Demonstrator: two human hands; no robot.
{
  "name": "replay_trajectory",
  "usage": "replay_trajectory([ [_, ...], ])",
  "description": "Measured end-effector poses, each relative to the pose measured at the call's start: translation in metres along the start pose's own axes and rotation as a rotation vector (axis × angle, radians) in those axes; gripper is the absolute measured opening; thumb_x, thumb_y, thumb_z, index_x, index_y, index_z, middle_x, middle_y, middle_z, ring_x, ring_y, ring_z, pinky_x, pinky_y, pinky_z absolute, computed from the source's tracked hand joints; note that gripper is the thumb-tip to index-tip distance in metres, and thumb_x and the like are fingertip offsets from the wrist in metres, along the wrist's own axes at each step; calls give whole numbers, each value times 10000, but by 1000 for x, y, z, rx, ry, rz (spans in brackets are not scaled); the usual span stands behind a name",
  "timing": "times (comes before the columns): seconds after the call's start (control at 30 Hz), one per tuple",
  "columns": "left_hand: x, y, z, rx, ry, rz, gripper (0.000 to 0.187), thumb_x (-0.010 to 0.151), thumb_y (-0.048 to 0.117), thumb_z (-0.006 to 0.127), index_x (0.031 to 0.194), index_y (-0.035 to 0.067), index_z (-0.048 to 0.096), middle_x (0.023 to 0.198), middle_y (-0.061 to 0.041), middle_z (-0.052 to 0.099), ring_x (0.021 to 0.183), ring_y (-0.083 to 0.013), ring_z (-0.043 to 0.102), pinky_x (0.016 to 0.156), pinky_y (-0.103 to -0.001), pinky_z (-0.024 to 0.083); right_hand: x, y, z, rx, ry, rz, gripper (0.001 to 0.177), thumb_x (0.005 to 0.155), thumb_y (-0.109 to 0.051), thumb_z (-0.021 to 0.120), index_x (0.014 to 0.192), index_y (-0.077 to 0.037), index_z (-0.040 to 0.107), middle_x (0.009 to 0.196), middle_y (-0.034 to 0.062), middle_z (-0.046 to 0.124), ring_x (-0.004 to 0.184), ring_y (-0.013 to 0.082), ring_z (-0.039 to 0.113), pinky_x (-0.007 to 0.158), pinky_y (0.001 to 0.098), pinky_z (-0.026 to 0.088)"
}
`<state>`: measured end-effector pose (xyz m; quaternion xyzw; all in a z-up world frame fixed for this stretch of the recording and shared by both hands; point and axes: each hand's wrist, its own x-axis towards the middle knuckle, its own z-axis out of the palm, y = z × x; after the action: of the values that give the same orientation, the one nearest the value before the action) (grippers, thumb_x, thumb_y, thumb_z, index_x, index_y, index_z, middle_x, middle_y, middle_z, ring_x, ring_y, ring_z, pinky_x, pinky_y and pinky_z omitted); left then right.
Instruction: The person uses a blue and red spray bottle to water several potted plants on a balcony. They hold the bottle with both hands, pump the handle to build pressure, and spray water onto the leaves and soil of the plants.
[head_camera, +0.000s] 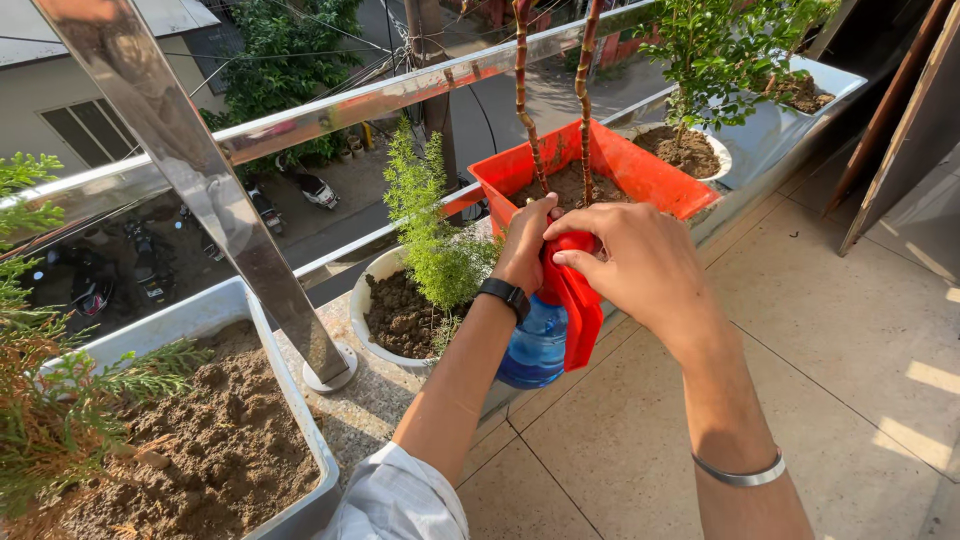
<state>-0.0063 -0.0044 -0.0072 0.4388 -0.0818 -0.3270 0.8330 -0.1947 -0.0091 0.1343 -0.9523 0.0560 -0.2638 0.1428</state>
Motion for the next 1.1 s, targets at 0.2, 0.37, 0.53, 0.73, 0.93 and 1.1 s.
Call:
replay_trajectory([
  [0.2, -14, 0, 10, 42, -50, -5, 275, 1016, 240, 535, 785, 124, 442, 656, 38, 410, 539, -97, 420, 548, -312, 445, -12, -18, -38, 282, 510, -95, 231, 924, -109, 769, 1151, -76, 747, 1018, 128, 735, 860, 175, 689, 762, 294, 549],
  [0.37, -18, 0, 9, 61, -55, -6, 278, 1020, 248, 523, 786, 117, 449, 663, 31, 398, 536, -101, 420, 549, -304, 469, -10, -21, -32, 309, 565, -173, 184, 1001, -108, 771, 1175, -56, 742, 1021, 124, 730, 859, 141, 701, 780, 265, 547],
  [0.53, 0, -2, -2, -120, -67, 15, 235, 1011, 210, 568, 828, 143, 436, 690, 39, 471, 557, -84, 433, 536, -282, 401, -8, -13, -20, 77, 300, 26, 211, 910, -240, 835, 1105, -168, 805, 846, 96, 750, 656, 166, 665, 610, 302, 481],
  [0.73, -9, 0, -1, 17, -31, 32, 265, 986, 282, 549, 807, 90, 514, 641, -8, 488, 511, -132, 476, 468, -308, 453, -4, 5, -4, 87, 59, 25, 223, 762, -291, 847, 984, -288, 829, 703, 47, 730, 585, 159, 664, 540, 323, 499],
  [0.93, -8, -7, -2, -65, -75, 119, 246, 998, 221, 564, 803, 87, 496, 667, 2, 488, 538, -121, 465, 527, -304, 446, -16, -8, -17, 53, 152, 23, 213, 822, -230, 845, 1033, -205, 828, 678, 100, 696, 574, 180, 634, 554, 319, 467],
  [1.1, -19, -11, 12, 25, -28, 10, 262, 1005, 224, 535, 787, 100, 461, 643, 11, 399, 512, -120, 408, 524, -319, 452, -29, -21, -54, 363, 497, -106, 215, 942, -93, 778, 1156, -75, 756, 934, 60, 755, 768, 62, 656, 704, 224, 528],
])
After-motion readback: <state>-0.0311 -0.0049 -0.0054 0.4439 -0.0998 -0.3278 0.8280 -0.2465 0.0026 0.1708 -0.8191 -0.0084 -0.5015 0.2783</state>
